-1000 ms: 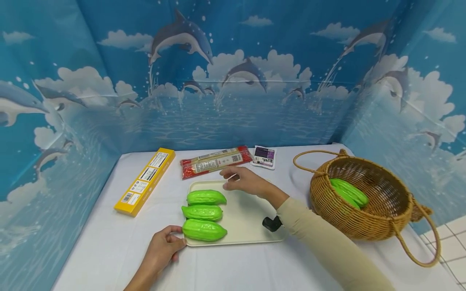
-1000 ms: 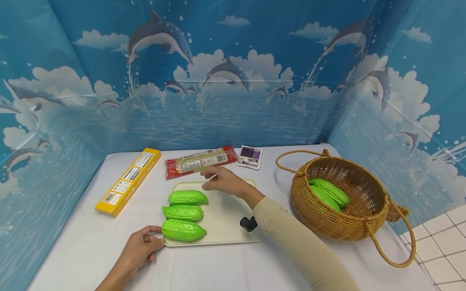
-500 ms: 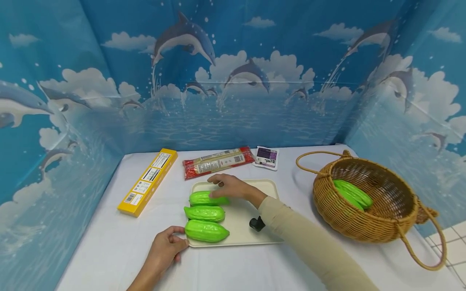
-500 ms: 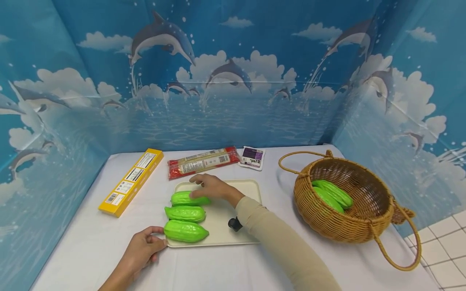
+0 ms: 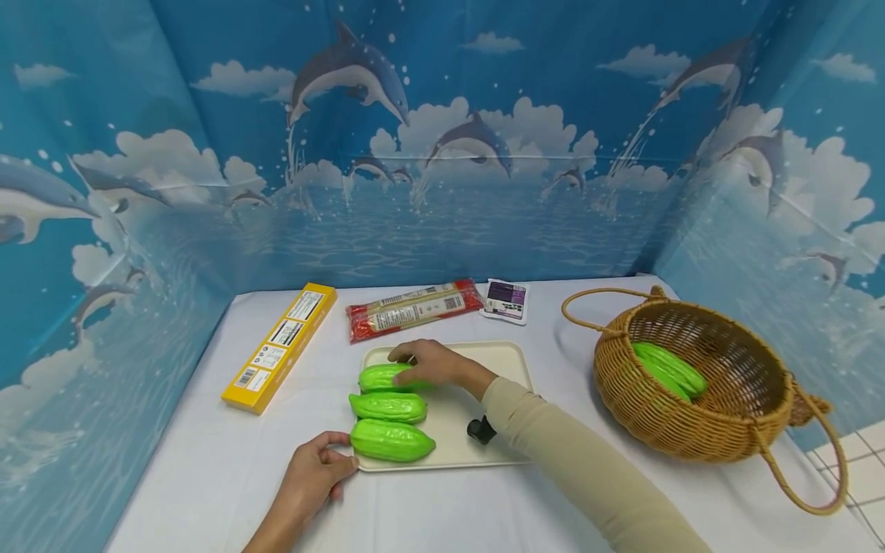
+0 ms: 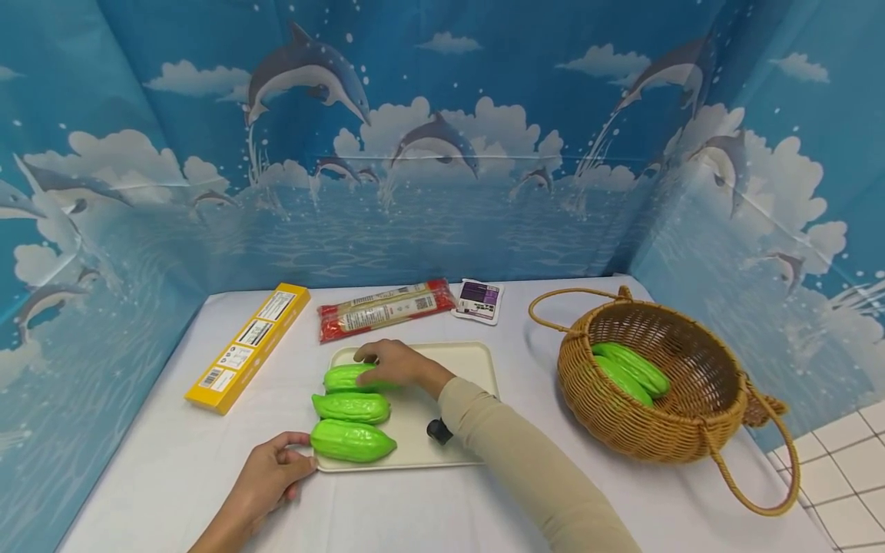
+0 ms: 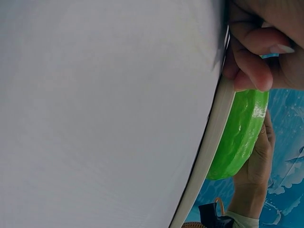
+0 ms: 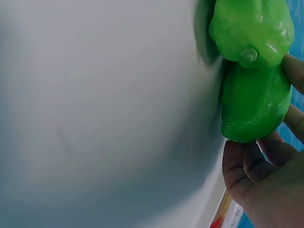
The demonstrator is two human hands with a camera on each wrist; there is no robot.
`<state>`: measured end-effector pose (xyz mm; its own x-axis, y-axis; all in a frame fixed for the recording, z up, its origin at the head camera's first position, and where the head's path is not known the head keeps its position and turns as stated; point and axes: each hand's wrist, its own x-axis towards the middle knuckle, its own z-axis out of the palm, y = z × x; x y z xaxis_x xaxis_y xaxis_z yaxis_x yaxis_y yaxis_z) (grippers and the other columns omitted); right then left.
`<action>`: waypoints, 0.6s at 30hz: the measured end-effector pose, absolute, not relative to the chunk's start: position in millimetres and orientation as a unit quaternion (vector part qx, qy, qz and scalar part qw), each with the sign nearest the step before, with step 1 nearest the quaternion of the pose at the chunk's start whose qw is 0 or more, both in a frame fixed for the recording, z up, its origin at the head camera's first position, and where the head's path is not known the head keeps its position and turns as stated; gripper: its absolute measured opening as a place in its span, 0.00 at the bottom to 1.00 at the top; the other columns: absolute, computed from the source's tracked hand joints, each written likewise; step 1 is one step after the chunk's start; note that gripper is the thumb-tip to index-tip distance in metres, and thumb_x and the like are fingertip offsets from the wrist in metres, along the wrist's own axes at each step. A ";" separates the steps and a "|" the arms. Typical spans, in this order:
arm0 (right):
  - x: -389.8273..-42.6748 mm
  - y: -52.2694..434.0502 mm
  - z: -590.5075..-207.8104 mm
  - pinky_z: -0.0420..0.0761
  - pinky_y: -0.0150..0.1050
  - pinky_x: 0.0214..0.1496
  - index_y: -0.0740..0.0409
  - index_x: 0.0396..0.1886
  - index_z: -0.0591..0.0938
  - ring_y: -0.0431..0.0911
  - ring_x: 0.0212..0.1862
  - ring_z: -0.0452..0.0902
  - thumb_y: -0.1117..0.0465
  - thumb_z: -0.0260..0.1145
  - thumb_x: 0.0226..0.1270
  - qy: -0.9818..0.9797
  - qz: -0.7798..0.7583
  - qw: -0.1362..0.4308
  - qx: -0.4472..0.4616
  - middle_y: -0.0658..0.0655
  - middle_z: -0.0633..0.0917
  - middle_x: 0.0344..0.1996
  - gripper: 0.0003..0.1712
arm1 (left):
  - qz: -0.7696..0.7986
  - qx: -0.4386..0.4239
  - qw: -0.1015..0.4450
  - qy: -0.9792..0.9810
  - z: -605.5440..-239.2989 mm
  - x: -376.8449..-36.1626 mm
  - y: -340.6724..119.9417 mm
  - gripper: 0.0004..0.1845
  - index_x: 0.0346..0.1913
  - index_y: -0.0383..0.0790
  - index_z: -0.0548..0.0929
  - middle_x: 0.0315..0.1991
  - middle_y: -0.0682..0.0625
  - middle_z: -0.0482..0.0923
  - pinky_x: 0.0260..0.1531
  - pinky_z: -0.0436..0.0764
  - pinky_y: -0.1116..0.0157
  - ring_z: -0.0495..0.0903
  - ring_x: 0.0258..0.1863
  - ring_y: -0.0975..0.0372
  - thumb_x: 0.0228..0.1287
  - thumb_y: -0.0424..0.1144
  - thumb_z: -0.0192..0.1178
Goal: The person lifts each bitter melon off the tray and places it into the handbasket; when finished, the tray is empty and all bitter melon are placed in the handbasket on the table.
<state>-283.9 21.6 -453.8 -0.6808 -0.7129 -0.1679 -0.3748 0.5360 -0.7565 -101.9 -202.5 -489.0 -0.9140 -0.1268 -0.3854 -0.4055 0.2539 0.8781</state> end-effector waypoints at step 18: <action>-284.8 25.8 -450.4 0.78 0.43 0.62 0.57 0.65 0.80 0.45 0.59 0.78 0.53 0.70 0.69 0.841 -0.374 0.223 -0.322 0.53 0.83 0.58 0.27 | 0.590 -0.171 0.107 0.782 -489.8 -101.4 -203.0 0.22 0.56 0.34 0.80 0.27 0.47 0.80 0.15 0.69 0.68 0.72 0.14 0.62 0.58 0.29 0.70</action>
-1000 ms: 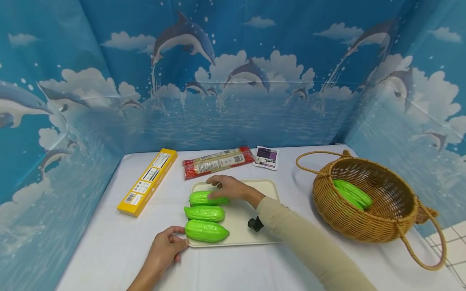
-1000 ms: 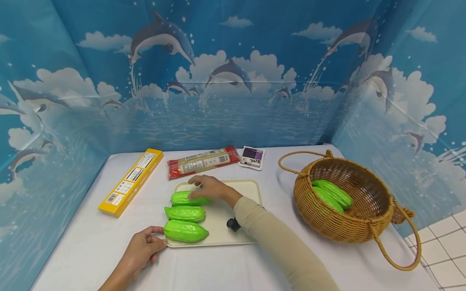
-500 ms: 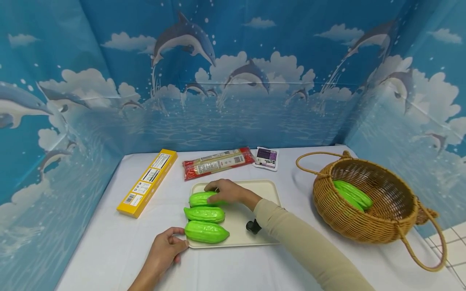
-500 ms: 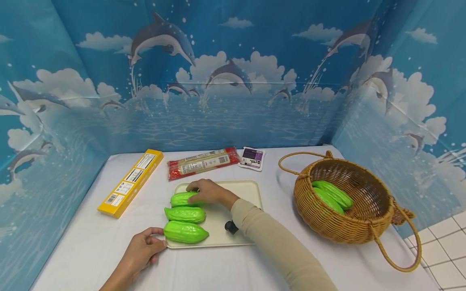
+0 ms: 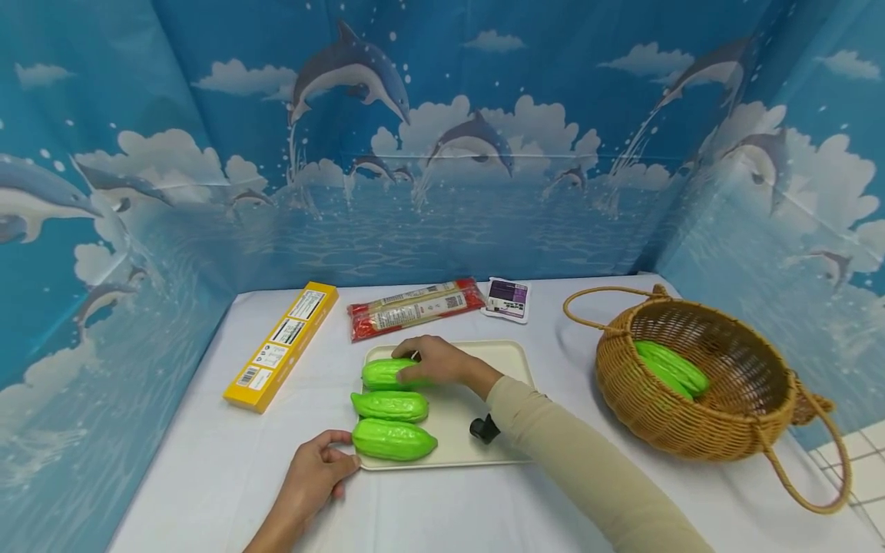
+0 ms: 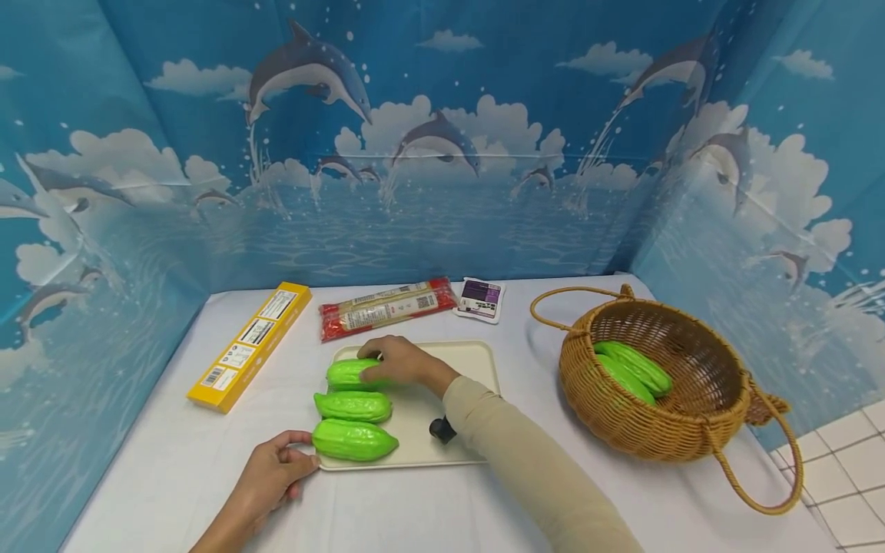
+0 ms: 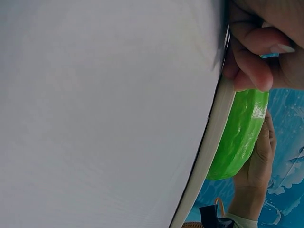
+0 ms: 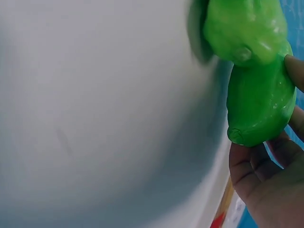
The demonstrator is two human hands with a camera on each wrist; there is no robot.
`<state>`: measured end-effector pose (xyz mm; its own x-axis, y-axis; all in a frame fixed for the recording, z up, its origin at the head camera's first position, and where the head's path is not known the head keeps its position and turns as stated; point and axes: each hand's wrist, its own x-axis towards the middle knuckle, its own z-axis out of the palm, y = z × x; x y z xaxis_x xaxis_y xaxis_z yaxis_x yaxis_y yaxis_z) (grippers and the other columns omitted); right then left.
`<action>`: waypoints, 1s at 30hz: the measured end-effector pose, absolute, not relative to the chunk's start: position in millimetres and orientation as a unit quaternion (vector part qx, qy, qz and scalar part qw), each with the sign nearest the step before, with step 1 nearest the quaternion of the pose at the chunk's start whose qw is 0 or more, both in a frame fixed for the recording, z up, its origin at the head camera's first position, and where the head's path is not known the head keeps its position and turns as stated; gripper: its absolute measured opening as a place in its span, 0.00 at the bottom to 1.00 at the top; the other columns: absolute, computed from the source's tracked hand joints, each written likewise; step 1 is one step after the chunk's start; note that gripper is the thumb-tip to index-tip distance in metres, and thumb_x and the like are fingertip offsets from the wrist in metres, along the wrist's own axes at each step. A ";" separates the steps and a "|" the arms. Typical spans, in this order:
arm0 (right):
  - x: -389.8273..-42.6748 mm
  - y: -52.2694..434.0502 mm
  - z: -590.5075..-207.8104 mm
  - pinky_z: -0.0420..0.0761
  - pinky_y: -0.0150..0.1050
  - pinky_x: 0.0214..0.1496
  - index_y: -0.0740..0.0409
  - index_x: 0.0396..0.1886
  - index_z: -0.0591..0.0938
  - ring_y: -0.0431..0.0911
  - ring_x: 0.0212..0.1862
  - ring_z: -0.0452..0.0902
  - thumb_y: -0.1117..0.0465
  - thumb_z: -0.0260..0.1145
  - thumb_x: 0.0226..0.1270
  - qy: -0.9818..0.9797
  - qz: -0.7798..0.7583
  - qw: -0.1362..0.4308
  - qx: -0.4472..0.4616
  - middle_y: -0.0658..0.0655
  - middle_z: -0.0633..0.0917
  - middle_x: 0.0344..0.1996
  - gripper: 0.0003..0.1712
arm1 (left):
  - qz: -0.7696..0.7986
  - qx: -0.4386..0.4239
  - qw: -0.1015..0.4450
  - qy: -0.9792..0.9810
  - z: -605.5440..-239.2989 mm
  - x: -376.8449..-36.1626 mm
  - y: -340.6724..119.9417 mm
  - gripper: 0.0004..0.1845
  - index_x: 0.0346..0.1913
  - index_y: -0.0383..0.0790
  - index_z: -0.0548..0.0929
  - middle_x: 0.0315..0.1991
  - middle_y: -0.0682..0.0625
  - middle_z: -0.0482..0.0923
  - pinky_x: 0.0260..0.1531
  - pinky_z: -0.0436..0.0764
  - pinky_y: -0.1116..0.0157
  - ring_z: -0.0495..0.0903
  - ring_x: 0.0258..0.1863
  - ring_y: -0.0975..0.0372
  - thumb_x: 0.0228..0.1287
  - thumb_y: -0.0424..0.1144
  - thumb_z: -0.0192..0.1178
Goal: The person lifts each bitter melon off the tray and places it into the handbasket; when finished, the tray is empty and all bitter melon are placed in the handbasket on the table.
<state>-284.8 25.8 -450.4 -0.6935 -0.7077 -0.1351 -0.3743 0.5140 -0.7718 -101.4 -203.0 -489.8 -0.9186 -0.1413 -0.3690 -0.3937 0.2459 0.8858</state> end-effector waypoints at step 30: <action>-244.8 106.6 -377.9 0.81 0.41 0.51 0.55 0.62 0.81 0.44 0.50 0.80 0.52 0.71 0.69 0.856 -0.371 0.148 -0.328 0.51 0.84 0.51 0.25 | 0.575 -0.169 0.114 0.793 -488.6 -102.2 -202.8 0.22 0.57 0.34 0.80 0.28 0.47 0.81 0.15 0.69 0.67 0.73 0.15 0.62 0.59 0.31 0.71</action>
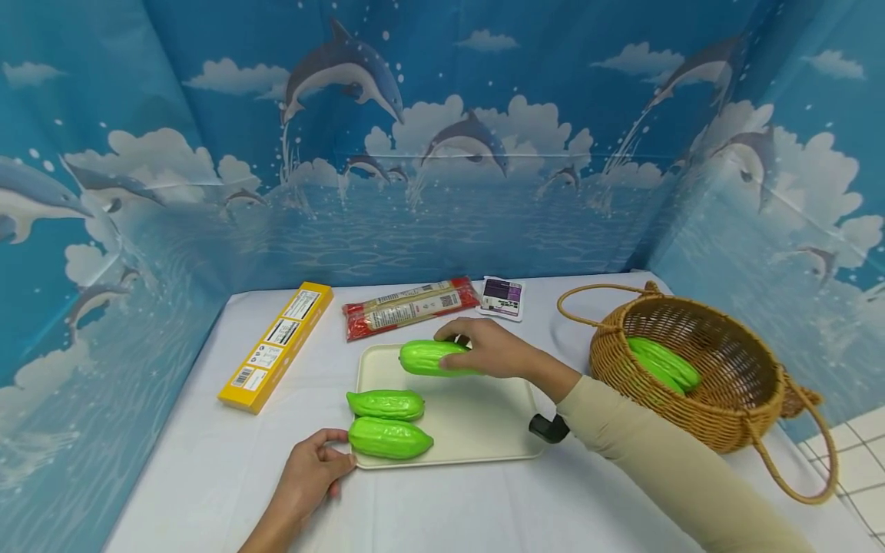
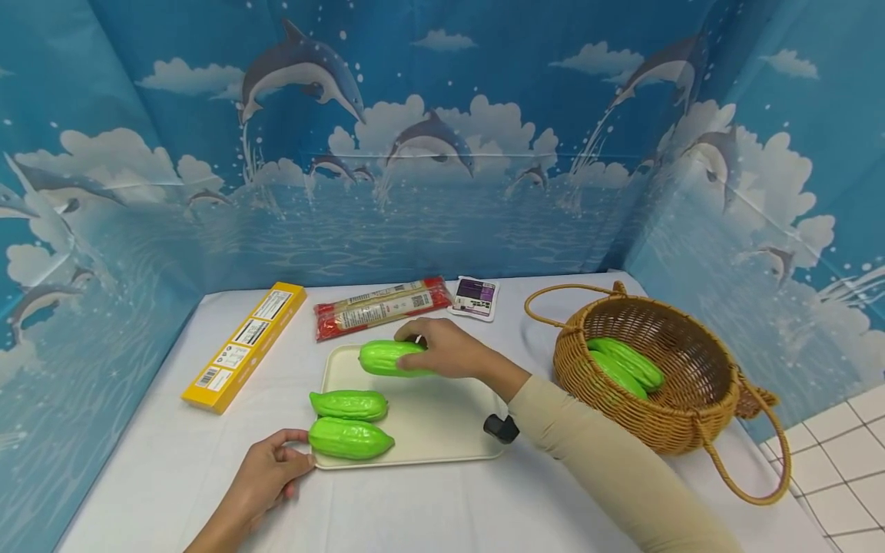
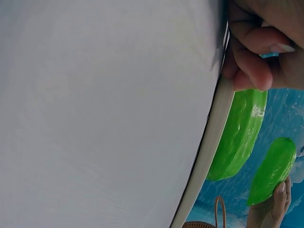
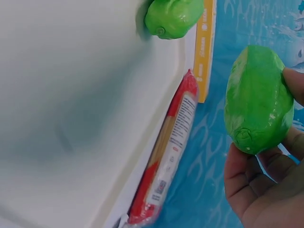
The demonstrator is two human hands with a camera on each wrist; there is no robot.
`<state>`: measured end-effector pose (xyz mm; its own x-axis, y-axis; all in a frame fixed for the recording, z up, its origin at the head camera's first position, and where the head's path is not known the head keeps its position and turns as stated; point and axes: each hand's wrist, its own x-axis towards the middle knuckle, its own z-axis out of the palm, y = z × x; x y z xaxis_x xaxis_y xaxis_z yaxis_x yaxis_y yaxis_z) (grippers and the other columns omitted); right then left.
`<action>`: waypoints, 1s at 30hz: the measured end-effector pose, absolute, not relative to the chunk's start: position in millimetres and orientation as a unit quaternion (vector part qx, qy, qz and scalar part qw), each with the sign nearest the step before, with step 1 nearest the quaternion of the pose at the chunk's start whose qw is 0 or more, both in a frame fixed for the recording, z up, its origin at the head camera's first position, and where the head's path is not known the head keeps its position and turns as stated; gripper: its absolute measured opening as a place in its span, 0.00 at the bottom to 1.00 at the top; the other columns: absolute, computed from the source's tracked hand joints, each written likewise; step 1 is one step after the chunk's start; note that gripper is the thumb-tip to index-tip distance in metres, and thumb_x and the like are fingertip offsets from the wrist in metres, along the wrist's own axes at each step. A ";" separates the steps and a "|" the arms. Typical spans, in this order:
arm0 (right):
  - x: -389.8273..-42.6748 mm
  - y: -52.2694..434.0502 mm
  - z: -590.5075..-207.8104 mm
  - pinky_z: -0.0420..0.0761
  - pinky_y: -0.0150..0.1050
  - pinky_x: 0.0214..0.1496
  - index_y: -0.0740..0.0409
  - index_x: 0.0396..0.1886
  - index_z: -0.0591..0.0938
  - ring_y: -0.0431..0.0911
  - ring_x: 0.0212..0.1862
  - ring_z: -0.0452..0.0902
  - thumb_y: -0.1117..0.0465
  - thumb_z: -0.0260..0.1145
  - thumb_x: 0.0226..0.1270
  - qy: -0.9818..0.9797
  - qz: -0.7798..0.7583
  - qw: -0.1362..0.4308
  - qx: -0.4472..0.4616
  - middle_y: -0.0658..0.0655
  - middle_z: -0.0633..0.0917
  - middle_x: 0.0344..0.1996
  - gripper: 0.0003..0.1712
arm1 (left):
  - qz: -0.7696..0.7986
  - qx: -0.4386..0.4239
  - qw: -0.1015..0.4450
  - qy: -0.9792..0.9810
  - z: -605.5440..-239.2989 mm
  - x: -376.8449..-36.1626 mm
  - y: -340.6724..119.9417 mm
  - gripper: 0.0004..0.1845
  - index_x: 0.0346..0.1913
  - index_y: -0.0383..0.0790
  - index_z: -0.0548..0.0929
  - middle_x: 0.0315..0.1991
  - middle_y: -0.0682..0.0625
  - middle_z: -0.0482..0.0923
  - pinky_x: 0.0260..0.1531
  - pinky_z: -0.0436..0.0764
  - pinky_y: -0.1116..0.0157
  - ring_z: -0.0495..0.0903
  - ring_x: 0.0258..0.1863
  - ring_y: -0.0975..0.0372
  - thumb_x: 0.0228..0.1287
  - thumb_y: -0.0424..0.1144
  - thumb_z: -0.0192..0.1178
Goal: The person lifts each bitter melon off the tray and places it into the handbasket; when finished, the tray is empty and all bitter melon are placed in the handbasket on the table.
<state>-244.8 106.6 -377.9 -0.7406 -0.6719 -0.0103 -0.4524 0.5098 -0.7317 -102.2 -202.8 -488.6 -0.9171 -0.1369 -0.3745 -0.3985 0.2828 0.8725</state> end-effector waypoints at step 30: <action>-219.7 262.0 -290.8 0.83 0.45 0.36 0.52 0.71 0.74 0.53 0.50 0.76 0.46 0.66 0.73 0.910 -0.336 0.118 -0.213 0.57 0.81 0.53 0.31 | 0.537 -0.165 0.112 0.820 -483.9 -104.1 -200.9 0.30 0.64 0.35 0.79 0.32 0.47 0.81 0.16 0.71 0.66 0.72 0.16 0.61 0.55 0.30 0.71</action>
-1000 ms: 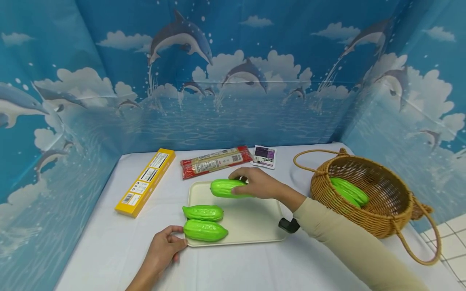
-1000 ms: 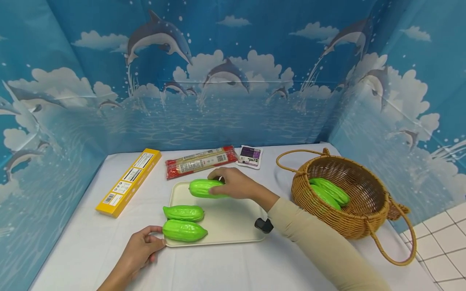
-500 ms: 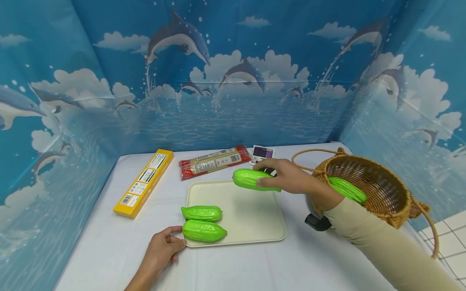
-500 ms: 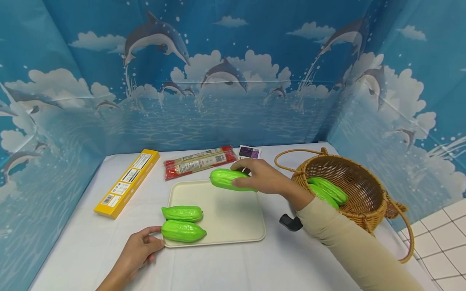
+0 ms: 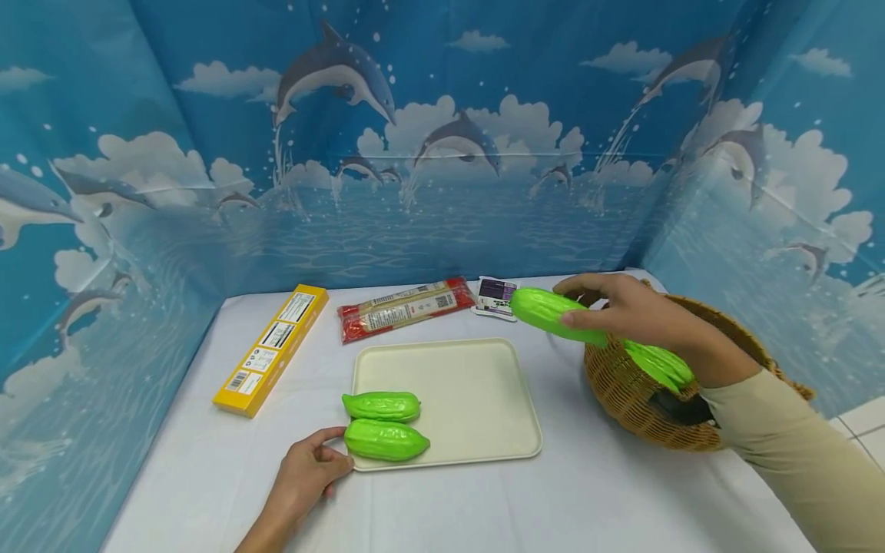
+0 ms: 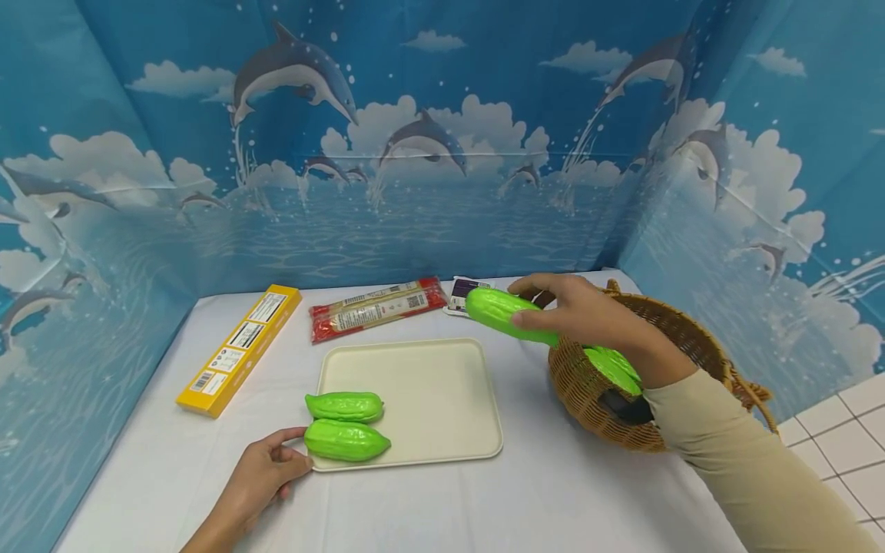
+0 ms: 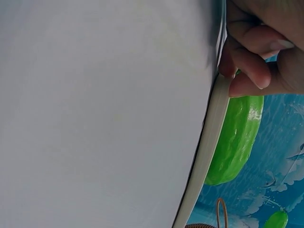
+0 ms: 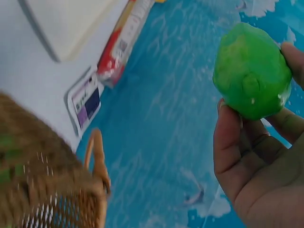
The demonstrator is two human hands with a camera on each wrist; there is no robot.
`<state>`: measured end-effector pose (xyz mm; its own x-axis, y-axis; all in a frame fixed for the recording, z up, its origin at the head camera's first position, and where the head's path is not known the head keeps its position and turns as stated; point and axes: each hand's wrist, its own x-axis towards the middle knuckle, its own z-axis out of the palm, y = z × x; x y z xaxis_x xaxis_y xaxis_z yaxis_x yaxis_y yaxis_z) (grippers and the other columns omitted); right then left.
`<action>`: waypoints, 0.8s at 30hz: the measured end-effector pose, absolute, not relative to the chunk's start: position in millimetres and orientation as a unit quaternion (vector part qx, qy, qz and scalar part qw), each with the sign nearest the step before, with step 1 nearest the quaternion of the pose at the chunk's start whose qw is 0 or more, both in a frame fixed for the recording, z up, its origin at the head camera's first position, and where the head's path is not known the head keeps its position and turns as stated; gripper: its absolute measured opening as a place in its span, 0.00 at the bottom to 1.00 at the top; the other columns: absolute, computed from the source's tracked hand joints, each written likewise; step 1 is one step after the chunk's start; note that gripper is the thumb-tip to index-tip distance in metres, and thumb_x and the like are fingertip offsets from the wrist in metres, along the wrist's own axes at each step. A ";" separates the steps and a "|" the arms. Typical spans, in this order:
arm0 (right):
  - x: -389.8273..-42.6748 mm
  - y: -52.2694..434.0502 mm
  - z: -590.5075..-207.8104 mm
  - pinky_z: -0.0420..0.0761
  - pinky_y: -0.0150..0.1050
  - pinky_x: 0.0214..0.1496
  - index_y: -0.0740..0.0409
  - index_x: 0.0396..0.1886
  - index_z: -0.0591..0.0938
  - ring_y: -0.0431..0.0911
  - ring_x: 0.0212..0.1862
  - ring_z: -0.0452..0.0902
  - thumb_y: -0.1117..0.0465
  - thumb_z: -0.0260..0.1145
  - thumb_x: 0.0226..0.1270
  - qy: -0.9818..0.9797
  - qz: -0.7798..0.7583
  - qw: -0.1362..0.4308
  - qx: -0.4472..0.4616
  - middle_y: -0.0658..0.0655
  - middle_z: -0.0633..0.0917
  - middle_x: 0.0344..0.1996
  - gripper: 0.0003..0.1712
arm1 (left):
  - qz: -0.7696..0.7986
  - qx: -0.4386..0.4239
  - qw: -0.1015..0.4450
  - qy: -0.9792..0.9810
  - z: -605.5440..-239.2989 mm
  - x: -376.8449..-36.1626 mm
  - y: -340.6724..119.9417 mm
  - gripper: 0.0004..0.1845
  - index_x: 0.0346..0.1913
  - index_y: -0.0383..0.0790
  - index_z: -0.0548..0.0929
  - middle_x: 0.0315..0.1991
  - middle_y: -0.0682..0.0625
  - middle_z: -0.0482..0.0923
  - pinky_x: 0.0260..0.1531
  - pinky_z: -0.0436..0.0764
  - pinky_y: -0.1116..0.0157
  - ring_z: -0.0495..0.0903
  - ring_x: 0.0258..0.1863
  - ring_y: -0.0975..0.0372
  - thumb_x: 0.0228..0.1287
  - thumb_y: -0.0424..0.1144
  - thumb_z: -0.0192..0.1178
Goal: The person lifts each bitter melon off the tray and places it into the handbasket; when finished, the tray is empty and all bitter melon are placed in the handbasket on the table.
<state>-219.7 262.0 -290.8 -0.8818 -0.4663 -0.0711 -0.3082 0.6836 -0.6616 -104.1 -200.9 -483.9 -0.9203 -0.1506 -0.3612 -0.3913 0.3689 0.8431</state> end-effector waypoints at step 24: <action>-236.0 404.2 -280.8 0.84 0.48 0.37 0.57 0.80 0.56 0.54 0.50 0.78 0.52 0.62 0.76 0.927 -0.271 0.204 -0.159 0.73 0.70 0.64 0.41 | 0.527 -0.165 0.121 0.825 -485.0 -106.8 -200.8 0.30 0.64 0.38 0.79 0.33 0.46 0.80 0.18 0.72 0.65 0.73 0.18 0.60 0.55 0.30 0.71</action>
<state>-236.0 404.2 -280.8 -0.8660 -0.4058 -0.2924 -0.1846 0.8027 -0.5671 -106.8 -200.8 -485.0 -0.9158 -0.1449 -0.3746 -0.4008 0.3902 0.8289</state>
